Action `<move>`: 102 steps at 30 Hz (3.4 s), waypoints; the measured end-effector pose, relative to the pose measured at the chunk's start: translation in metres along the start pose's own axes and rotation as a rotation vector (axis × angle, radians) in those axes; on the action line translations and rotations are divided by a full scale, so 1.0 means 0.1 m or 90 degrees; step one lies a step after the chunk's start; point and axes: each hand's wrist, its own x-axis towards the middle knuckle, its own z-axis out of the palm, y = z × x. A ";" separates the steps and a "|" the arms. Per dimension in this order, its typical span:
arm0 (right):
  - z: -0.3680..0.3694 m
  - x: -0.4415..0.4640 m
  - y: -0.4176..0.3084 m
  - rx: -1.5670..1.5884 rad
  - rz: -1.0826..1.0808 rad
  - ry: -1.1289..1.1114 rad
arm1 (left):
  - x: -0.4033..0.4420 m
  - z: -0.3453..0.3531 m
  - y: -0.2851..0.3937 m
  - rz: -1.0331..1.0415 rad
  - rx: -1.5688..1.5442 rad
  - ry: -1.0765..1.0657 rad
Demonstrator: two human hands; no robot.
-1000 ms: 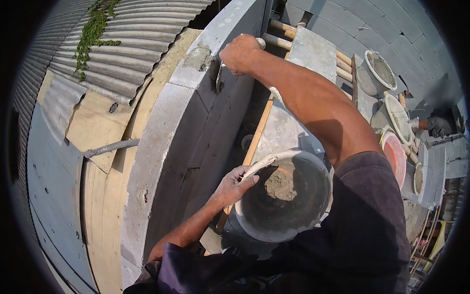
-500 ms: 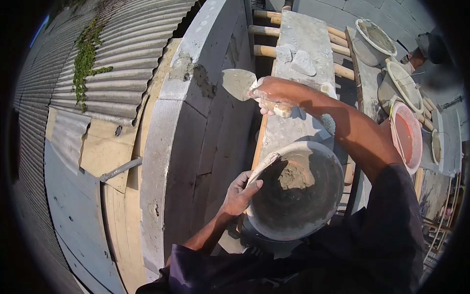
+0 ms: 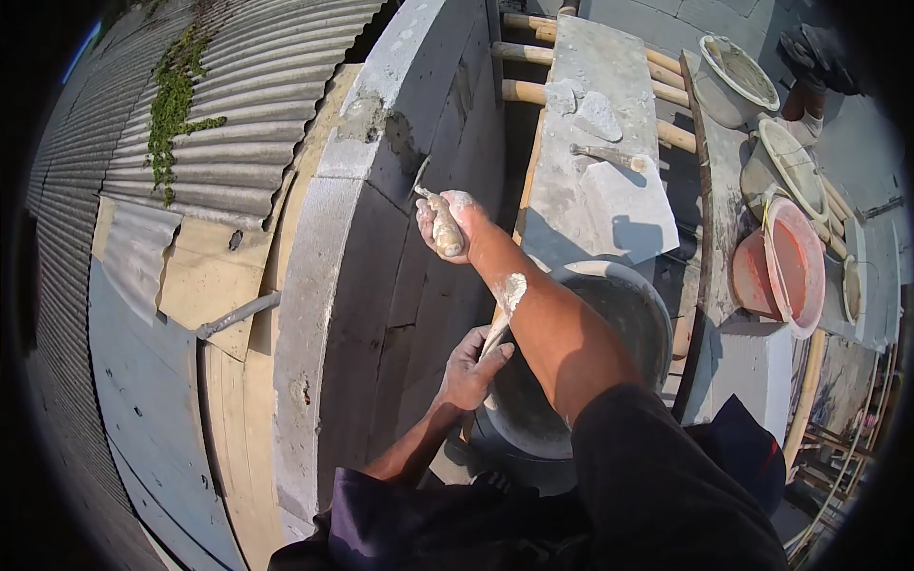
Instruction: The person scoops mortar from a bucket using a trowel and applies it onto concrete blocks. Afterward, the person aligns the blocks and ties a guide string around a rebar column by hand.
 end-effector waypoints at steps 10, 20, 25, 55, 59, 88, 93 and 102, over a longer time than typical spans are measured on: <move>0.19 -0.22 0.02 -0.017 -0.005 -0.124 | -0.01 0.01 0.03 0.015 -0.011 -0.038; 0.45 -0.29 0.73 -0.358 -0.247 0.135 | 0.07 0.00 -0.05 0.057 -0.063 -0.087; 0.27 -0.59 0.82 -0.413 -0.201 0.143 | 0.13 0.02 -0.03 0.172 -0.045 -0.091; 0.34 -0.47 -0.19 -0.234 -0.053 0.072 | 0.10 0.02 0.05 0.031 -0.013 -0.055; 0.45 -0.52 -0.02 -0.276 -0.076 -0.059 | 0.09 0.02 0.03 0.035 -0.022 -0.045; 1.90 -1.31 -0.11 -1.939 -0.451 0.428 | 0.06 0.03 0.03 0.060 0.024 -0.024; 2.09 -0.91 -0.48 -2.031 -0.377 0.410 | 0.06 0.04 -0.05 0.068 0.051 -0.015; 2.33 -0.59 -0.83 -2.005 -0.459 0.550 | -0.05 0.00 0.06 0.069 0.111 0.011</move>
